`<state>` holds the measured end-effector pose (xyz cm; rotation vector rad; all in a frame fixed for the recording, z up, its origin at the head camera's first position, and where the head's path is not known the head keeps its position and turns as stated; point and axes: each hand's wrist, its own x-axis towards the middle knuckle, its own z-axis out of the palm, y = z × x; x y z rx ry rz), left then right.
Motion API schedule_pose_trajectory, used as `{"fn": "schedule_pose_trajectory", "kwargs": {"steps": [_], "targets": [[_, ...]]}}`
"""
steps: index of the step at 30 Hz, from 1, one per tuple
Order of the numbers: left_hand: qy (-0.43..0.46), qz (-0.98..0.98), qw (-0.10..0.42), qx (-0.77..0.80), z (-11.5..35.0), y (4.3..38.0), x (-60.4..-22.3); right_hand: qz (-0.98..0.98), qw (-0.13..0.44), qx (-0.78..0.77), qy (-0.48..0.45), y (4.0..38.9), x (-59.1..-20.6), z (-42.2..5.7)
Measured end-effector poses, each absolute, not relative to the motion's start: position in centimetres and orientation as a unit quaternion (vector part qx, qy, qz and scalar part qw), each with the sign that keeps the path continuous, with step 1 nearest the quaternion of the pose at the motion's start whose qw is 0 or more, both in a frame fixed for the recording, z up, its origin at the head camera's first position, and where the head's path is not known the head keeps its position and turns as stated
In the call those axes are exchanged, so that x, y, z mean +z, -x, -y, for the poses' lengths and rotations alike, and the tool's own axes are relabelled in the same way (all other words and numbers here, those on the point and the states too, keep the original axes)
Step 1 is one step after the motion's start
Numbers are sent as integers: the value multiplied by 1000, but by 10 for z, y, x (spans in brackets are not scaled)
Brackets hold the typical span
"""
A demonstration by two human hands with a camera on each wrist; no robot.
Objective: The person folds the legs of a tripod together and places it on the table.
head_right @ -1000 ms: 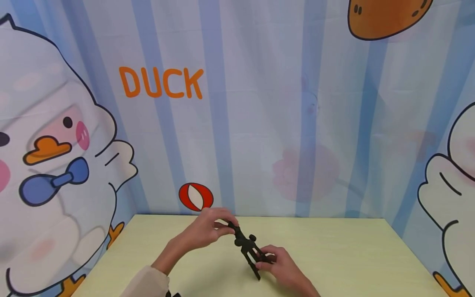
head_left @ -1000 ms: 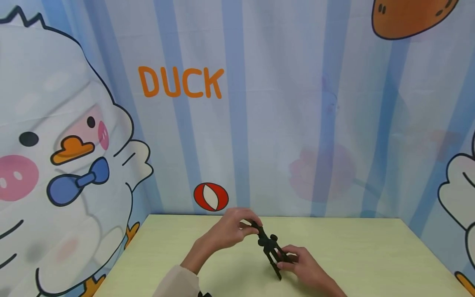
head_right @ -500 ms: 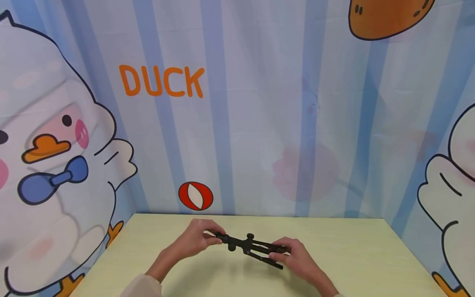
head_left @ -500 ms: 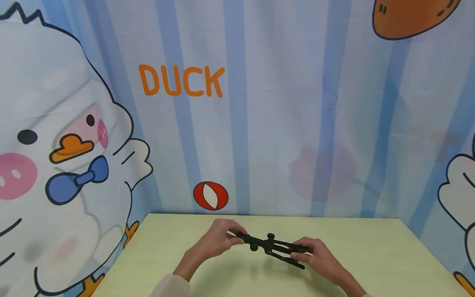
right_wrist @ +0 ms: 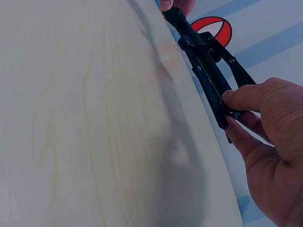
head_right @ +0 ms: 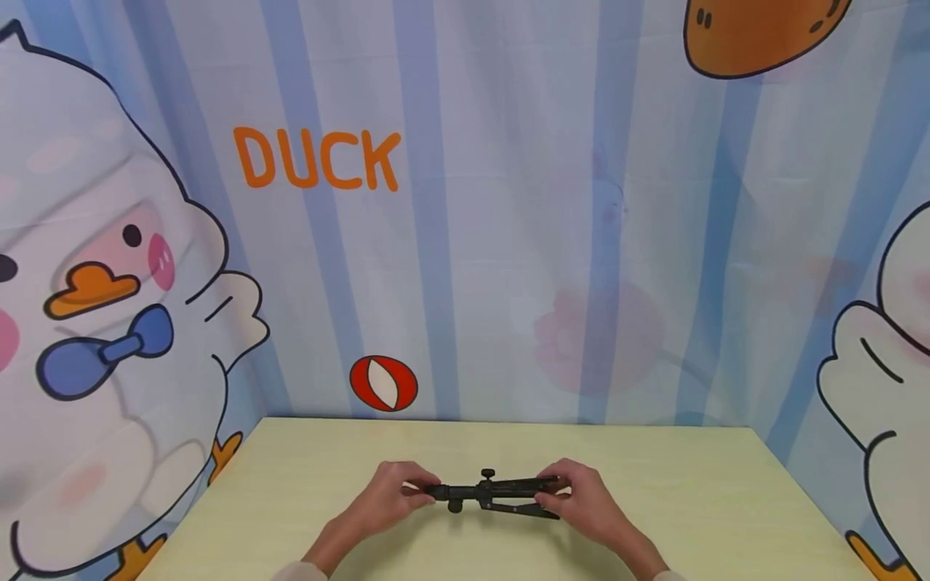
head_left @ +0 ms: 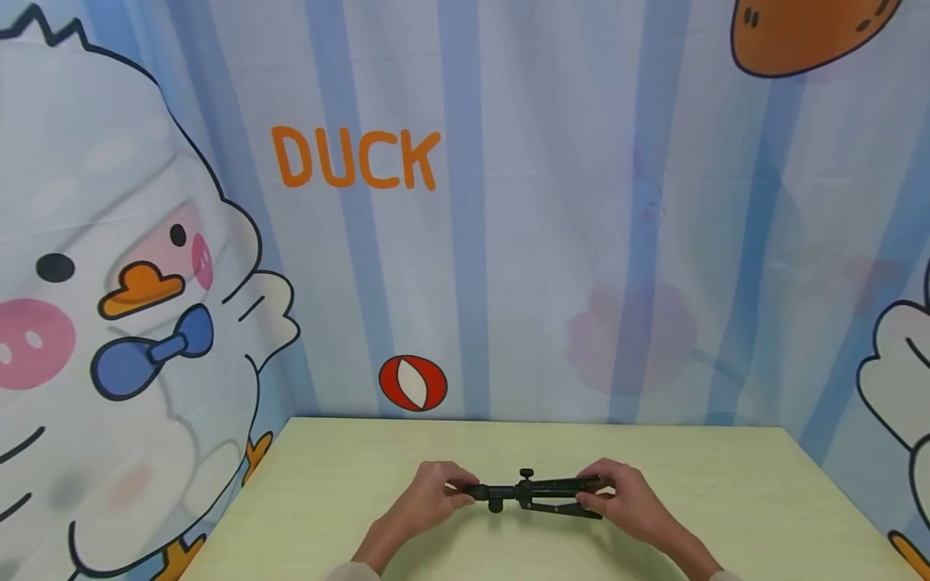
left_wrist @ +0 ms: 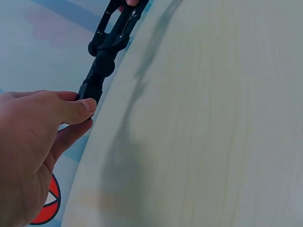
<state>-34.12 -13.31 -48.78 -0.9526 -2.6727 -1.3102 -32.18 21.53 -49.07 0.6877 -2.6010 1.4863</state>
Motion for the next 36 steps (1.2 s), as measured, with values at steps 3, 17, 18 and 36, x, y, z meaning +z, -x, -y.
{"fn": "schedule_pose_trajectory", "kwargs": {"steps": [3,17,18,36], "targets": [[311,851,20,-422,131,342,-496,853,38,471,-222,323,-495,-216],[302,856,8,-419,124,346,-514,859,67,460,-217,325,-515,-218],[300,857,7,-418,124,346,-515,860,68,459,-214,325,-516,-218],[299,870,7,-392,124,347,-513,875,54,436,-205,329,-516,-222]]}}
